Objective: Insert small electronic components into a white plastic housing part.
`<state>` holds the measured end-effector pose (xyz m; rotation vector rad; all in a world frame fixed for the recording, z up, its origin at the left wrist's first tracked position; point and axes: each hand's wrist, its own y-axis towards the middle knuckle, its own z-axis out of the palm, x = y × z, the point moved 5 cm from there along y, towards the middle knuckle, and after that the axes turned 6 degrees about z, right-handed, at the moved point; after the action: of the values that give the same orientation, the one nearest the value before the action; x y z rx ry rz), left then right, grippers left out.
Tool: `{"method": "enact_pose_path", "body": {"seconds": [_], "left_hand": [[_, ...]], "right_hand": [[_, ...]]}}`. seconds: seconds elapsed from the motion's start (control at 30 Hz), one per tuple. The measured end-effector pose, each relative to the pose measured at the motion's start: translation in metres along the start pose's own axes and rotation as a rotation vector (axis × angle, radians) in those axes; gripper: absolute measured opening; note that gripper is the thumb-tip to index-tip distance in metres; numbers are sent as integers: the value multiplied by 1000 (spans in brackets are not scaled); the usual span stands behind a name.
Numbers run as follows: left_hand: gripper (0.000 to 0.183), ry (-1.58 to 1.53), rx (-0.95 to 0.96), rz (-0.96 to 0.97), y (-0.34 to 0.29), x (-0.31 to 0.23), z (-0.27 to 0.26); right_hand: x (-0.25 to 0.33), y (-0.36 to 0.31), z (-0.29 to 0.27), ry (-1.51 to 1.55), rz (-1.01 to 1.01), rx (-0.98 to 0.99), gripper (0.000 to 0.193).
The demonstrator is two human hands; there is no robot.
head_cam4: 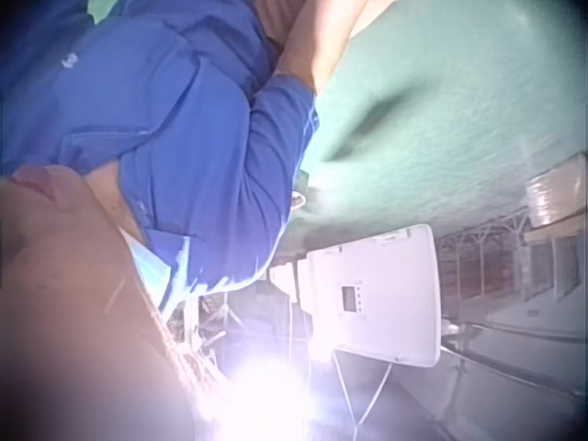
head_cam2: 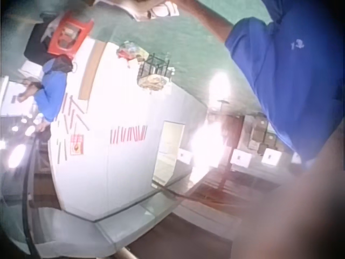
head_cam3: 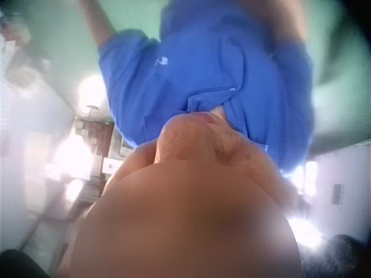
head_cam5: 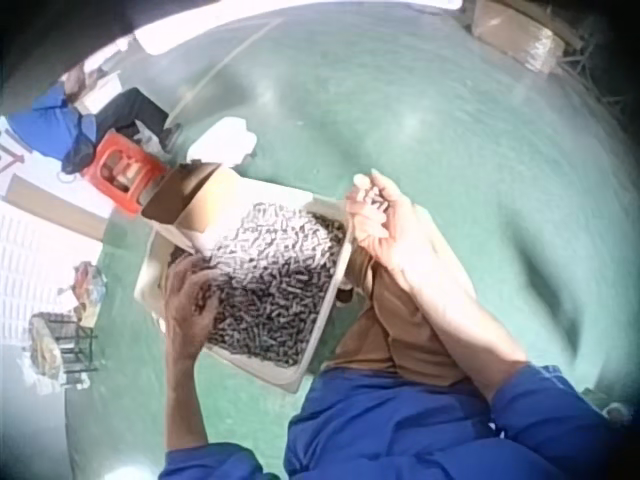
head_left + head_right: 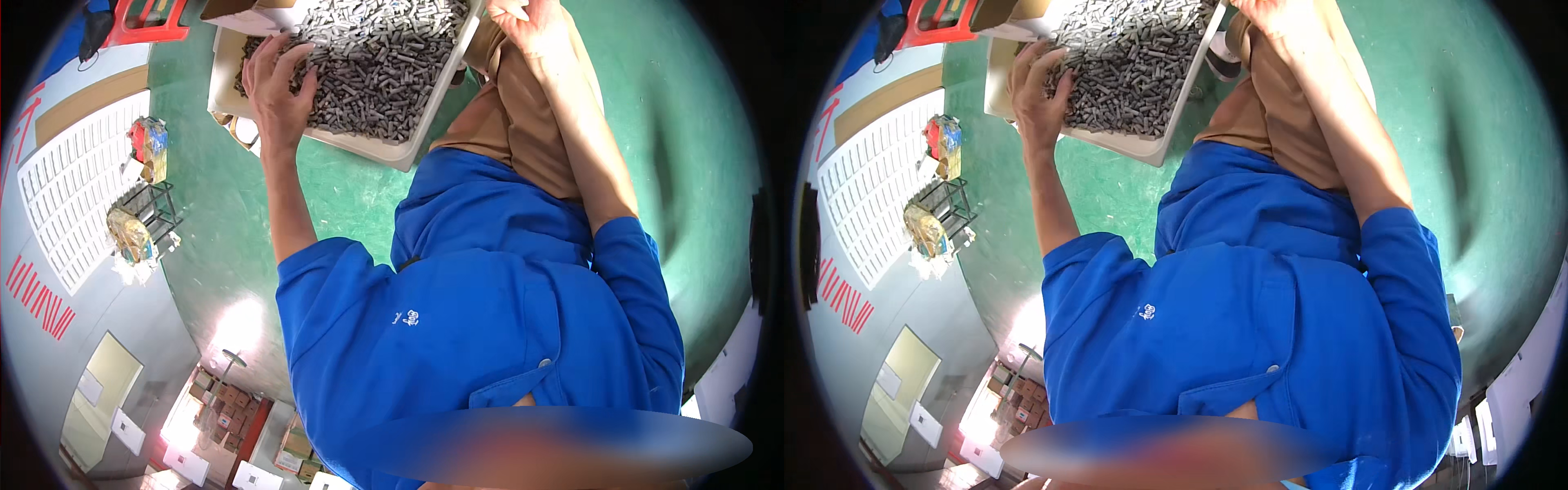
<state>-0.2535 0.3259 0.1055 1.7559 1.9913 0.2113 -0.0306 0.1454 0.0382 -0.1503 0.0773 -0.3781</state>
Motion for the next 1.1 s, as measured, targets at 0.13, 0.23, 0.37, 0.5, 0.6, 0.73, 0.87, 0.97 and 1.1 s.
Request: {"method": "enact_pose_path", "body": {"seconds": [0.13,0.23,0.37,0.5,0.6,0.73,0.87,0.97,1.1], "left_hand": [[32,-150,-55,208,5,-28,12],[27,-255,276,371,3,-77,32],[26,-205,367,444,-5,-93,62],[32,-106,387,469,-4,-96,68],[26,-88,336,456,-4,-97,72],[22,-50,264,430,-4,-86,67],[24,26,189,343,5,-55,41],[30,74,111,206,9,-20,7],[20,-119,-150,-9,6,21,-18]], "right_hand": [[-4,2,-2,529,348,376,26],[-2,1,3,-66,58,95,26],[1,-2,1,-64,42,54,26],[3,-6,6,-90,13,25,26],[6,-10,6,-89,14,37,26],[2,-10,5,-78,-1,-3,27],[-2,-7,3,528,370,322,27],[8,-10,7,-107,13,42,28],[5,-9,7,-123,4,44,28]]}}
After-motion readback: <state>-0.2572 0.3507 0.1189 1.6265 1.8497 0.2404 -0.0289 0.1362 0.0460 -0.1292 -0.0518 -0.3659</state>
